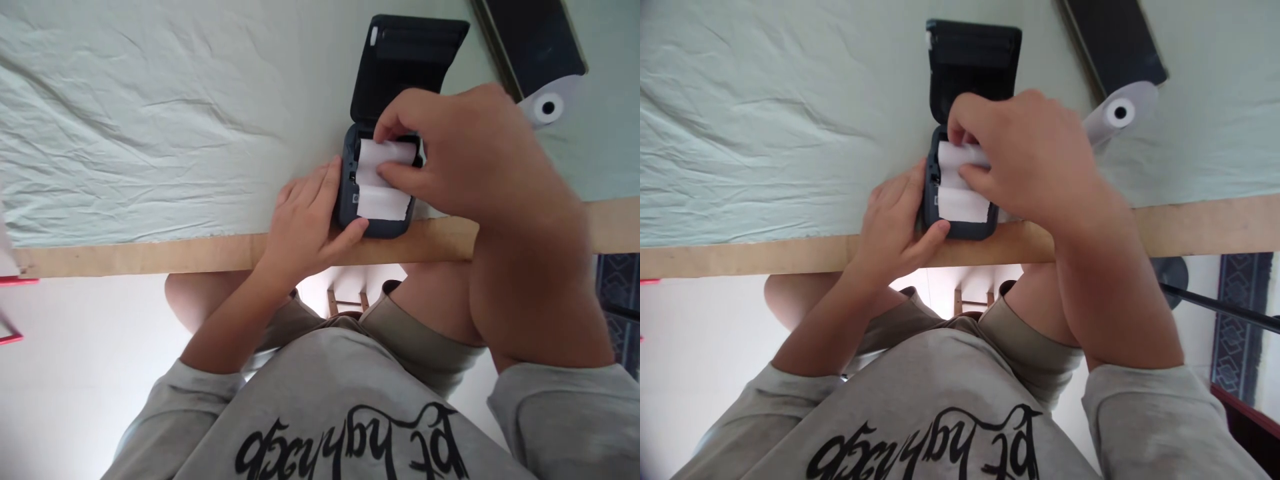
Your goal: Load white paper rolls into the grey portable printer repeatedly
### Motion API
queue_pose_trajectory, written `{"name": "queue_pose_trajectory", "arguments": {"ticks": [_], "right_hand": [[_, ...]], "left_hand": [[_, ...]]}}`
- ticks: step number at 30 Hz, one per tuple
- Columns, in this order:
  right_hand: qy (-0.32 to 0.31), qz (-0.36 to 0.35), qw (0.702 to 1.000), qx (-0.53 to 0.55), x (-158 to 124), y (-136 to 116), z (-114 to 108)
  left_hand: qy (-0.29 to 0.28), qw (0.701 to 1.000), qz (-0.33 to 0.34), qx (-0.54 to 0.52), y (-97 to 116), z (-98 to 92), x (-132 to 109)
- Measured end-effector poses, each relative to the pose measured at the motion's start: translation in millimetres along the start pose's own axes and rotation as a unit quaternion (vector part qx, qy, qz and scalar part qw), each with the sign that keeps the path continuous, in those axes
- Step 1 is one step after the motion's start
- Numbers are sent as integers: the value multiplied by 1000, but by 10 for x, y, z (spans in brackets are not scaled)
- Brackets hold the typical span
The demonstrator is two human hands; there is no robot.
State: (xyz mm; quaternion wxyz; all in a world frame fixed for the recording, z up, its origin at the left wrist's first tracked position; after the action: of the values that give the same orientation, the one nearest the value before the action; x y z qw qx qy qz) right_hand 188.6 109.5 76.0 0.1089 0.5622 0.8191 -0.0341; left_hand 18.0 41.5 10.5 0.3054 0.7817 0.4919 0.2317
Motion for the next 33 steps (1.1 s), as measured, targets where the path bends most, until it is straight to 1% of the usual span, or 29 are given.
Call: {"name": "queue_pose_trajectory", "arguments": {"ticks": [1,2,3,4,5,6,7,8,9,10,12,14,15,16,17,18,20,22,24,26,27,30,33], "right_hand": [[37,-6,998,43,-22,19,-18],[89,-14,989,115,-48,41,-48],[146,-23,965,216,-79,72,-85],[190,-23,924,330,-109,114,-109],[221,-10,870,440,-134,166,-118],[229,20,820,524,-148,212,-102],[215,57,785,578,-152,241,-70],[187,94,771,601,-153,254,-33],[153,125,773,603,-153,260,10],[124,144,781,594,-152,265,55],[88,150,802,572,-142,286,180],[113,155,809,555,-133,357,353],[173,166,804,544,-147,423,425],[256,179,792,525,-183,494,478],[278,182,790,516,-198,524,559],[286,177,800,497,-209,536,619],[284,148,848,423,-229,515,647],[268,115,893,343,-249,473,603],[248,101,920,285,-265,447,546],[232,103,935,249,-272,444,510],[229,108,937,240,-275,451,500],[230,120,935,243,-281,480,505],[224,122,930,265,-275,507,557]], "left_hand": [[0,1000,1,-3,3,-3,0],[0,1000,2,-6,6,-6,0],[1,1000,3,-10,8,-8,0],[0,1000,4,-12,9,-10,0],[-1,1000,3,-14,8,-11,1],[-2,1000,4,-15,7,-12,1],[-3,1000,3,-15,5,-12,1],[-4,1000,3,-16,3,-11,1],[-4,1000,3,-17,2,-11,1],[-4,1000,2,-18,1,-11,2],[-2,1000,1,-18,-1,-10,3],[-1,1000,1,-17,-2,-7,5],[-1,1000,1,-16,-2,-5,6],[0,1000,1,-14,-3,-3,8],[1,1000,1,-12,-3,-2,9],[3,1000,1,-10,-3,-3,11],[7,1000,4,-6,0,-6,13],[9,1000,7,-7,4,-8,14],[6,1000,8,-10,6,-8,15],[4,1000,5,-9,1,-5,15],[3,1000,4,-8,-2,-4,15],[8,1000,4,-7,-10,0,15],[11,1000,6,-11,-14,8,16]]}}
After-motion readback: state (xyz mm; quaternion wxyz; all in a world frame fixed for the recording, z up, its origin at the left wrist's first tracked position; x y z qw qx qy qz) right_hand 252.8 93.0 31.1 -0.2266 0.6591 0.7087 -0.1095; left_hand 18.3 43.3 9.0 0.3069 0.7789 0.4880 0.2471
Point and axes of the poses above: each hand's wrist, its own x-axis towards the middle knuckle, its own z-axis out of the palm, y = z × x, the point moved 5 cm from there along x, towards the middle knuckle, and after that the axes turned 13 degrees about -x, right-handed, at the moved point
